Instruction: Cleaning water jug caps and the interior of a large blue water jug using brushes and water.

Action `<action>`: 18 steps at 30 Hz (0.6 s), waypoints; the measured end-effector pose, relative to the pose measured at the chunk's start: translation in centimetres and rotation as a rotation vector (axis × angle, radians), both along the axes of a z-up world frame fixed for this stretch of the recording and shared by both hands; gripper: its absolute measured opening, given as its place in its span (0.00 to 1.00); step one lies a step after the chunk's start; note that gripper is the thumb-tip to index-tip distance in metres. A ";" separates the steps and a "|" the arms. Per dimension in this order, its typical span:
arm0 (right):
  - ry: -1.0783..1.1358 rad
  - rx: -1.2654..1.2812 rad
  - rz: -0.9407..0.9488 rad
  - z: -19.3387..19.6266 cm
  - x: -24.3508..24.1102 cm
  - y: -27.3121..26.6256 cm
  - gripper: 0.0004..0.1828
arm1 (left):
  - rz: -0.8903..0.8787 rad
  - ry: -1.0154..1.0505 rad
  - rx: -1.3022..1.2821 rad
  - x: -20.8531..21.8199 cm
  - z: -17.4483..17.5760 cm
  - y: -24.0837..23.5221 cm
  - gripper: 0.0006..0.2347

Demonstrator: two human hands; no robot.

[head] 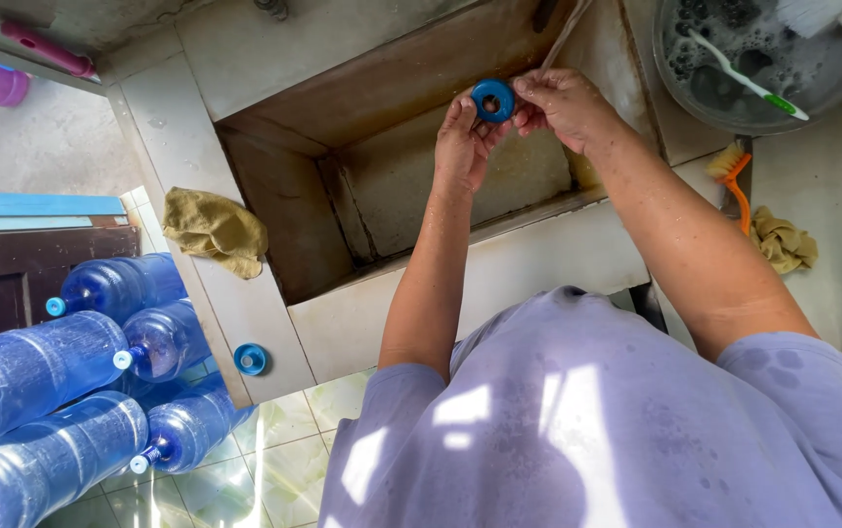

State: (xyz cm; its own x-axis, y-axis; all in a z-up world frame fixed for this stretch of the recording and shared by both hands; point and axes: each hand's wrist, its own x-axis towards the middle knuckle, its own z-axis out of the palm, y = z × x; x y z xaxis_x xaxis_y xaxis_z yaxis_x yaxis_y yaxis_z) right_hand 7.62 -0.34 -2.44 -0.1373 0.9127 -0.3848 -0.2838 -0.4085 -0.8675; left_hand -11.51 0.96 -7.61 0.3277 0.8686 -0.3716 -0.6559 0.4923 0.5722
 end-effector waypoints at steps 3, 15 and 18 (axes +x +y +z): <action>-0.069 0.051 0.040 1.3 0.8 -0.6 0.08 | -0.038 -0.053 0.027 1.5 -0.3 0.4 0.12; -0.639 0.380 -0.023 4.9 2.7 -4.5 0.07 | -0.196 -0.148 0.024 6.6 0.3 -0.2 0.16; -1.193 0.814 -0.027 7.3 0.7 -5.3 0.12 | -0.259 -0.267 -0.061 6.9 3.4 0.0 0.28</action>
State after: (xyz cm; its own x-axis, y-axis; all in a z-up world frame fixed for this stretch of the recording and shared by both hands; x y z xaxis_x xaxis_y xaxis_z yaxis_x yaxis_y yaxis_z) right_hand 8.32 -5.61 4.88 -0.0909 0.9273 0.3630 0.7631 0.2991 -0.5730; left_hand -4.58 0.97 -4.17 0.6259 0.7232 -0.2919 -0.6272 0.6893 0.3628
